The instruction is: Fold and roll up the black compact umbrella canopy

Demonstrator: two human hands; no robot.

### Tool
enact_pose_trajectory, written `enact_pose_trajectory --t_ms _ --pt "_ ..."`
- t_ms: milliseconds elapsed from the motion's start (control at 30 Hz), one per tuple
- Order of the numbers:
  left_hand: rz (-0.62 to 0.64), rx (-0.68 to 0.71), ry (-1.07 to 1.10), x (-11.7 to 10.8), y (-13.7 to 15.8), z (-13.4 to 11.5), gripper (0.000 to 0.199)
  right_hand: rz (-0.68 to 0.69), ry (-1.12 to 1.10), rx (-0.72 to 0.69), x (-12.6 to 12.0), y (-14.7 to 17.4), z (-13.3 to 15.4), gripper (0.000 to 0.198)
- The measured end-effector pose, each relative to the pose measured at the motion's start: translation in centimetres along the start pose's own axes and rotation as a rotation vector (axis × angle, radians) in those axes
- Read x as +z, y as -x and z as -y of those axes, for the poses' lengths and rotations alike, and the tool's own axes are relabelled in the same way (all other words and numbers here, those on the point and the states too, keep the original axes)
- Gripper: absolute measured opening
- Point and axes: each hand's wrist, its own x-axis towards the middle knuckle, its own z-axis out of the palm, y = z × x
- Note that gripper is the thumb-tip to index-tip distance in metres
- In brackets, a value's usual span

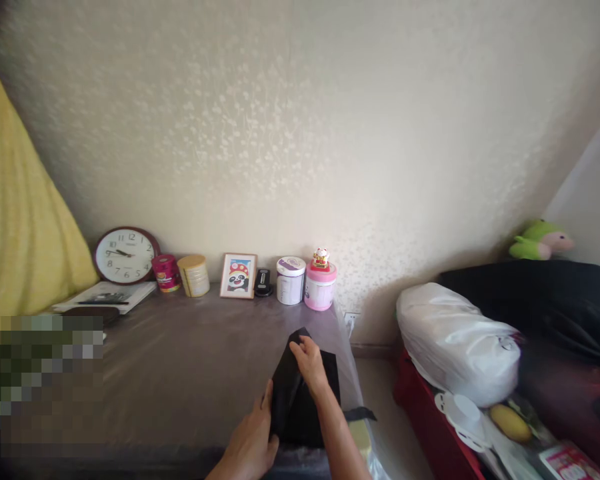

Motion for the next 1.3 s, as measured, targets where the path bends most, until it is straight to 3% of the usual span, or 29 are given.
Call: enact_pose_trajectory --t_ms 167,433,633,767,867,1067,1167,1300 --pt "0.019 -0.016 -0.092 -0.6 0.1 -0.3 0.070 0.004 0.146 0.010 2.6 -0.9 -1.4 0.035" --pt "0.033 0.074 -0.111 -0.4 0.5 1.4 0.065 0.111 0.507 -0.024 2.9 -0.7 -1.1 0.026" --pt "-0.211 0.180 -0.149 0.1 0.8 2.5 0.053 0.247 0.418 -0.061 3.1 -0.3 -0.8 0.019" --pt "-0.125 0.326 -0.162 0.2 -0.1 1.6 0.076 0.244 0.446 -0.127 3.2 0.3 -0.9 0.019" --pt "-0.013 0.263 -0.180 0.2 -0.5 0.8 0.094 0.244 0.517 -0.235 2.9 1.3 -0.9 0.023" --pt "0.084 0.170 -0.218 0.3 -0.7 -0.1 0.101 0.217 0.673 -0.584 1.7 2.3 -1.6 0.023" --pt "0.056 0.183 -0.223 0.9 -0.8 0.3 0.097 0.210 0.714 -0.619 1.4 1.1 -2.6 0.024" --pt "-0.006 0.225 -0.147 2.4 -1.3 1.5 0.093 0.157 0.752 -0.565 1.5 -1.6 -3.8 0.028"
